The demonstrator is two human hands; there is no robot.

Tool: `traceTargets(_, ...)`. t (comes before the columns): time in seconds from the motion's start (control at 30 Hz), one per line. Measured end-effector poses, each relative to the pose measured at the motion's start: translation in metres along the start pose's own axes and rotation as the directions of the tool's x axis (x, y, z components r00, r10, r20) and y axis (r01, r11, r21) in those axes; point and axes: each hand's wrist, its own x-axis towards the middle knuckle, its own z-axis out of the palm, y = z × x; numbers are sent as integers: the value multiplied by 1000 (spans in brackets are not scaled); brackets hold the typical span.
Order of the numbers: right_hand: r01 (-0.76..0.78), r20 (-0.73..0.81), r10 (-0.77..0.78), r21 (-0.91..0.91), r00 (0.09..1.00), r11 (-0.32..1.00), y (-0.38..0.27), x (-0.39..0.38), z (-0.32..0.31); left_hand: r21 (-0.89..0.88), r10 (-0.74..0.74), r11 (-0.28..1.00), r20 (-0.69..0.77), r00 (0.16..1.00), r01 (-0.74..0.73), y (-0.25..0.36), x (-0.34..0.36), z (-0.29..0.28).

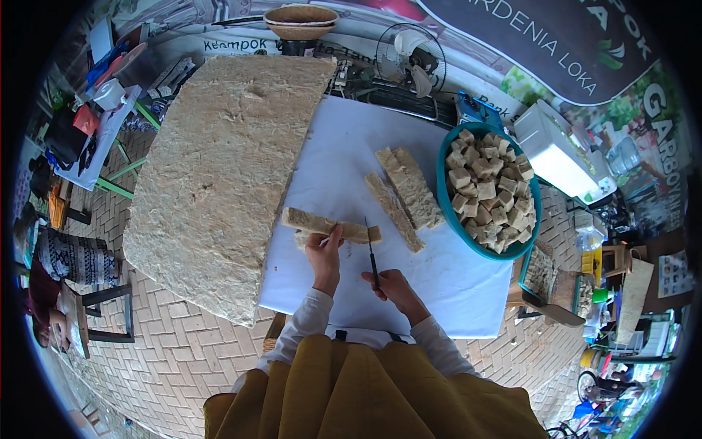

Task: Cutting large blocks of tempeh into smaller cubes using scissors and a knife and placing them into a large bowl.

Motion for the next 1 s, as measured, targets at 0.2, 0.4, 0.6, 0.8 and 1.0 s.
traceTargets(0.2,-41,-2,41,1,999,999,-1,-3,1,163,135,978,-11,991,-131,-4,2,-2)
traceTargets(0.4,-40,4,40,-4,999,999,1,-4,2,340,255,910,-4,967,-239,-5,3,-5)
traceTargets(0.6,-33,3,34,-36,999,999,-5,-10,0,424,315,858,14,949,-291,8,1,-2)
traceTargets(0.8,-43,68,47,-71,997,997,-1,-16,-4,-30,50,998,-45,998,-52,7,11,-6)
traceTargets(1.0,-30,267,15,53,964,998,22,-27,0,-316,-197,931,-17,980,181,10,9,-1)
